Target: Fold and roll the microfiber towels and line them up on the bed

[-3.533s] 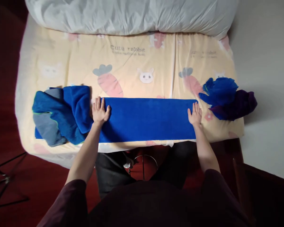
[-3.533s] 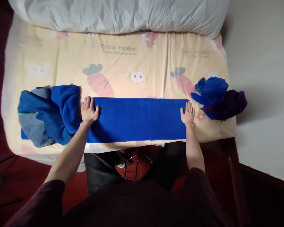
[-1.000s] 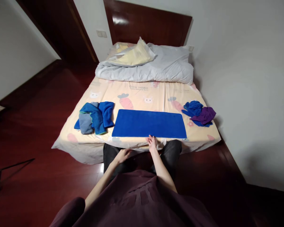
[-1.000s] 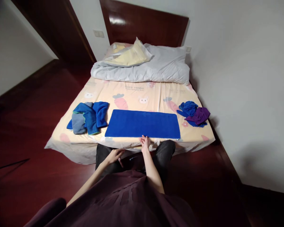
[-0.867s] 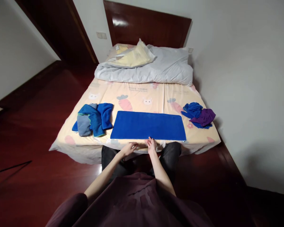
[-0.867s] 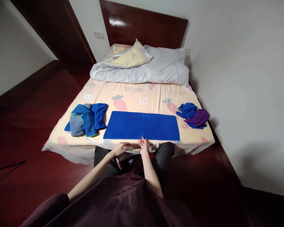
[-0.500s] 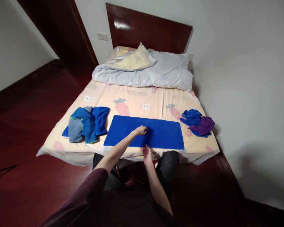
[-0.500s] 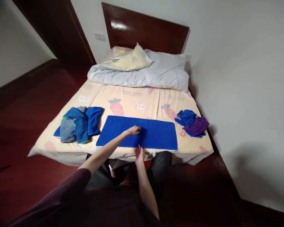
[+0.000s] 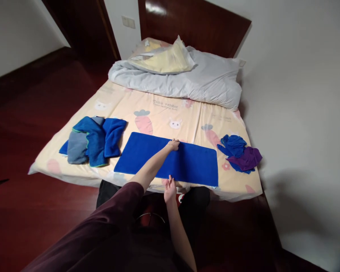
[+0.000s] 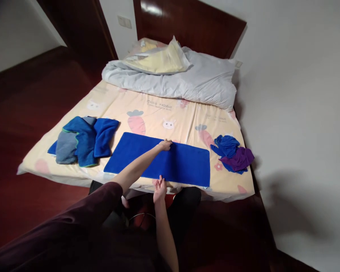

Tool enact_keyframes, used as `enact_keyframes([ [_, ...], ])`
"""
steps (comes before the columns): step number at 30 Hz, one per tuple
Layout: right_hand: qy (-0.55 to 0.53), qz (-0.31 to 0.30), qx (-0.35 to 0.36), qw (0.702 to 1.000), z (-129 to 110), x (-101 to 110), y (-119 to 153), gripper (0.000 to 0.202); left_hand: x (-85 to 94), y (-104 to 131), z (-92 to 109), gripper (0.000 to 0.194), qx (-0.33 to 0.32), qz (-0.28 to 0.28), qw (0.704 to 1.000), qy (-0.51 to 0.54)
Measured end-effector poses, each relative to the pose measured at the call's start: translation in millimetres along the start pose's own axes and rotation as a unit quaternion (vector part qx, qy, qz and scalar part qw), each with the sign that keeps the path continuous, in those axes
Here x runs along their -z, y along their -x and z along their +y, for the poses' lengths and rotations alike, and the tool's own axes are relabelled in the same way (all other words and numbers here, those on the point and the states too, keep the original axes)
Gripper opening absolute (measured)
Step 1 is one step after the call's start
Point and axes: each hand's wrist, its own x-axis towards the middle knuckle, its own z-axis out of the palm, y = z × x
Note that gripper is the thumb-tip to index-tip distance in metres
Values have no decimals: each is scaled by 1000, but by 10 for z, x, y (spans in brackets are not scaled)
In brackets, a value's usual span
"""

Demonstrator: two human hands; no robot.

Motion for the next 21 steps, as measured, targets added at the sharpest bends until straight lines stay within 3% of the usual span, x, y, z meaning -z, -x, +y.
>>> enact_keyframes([
  [4,-44,50,-56,996,-67,-90,29,30,71,-124,12,55,18,15,1000,8],
  [15,-21,39,-51,998,-69,-79,40,30,153,-211,52,37,51,53,997,32],
  [21,-12,27,-50,998,-32,-42,66,33,203,-225,38,37,65,71,994,45],
])
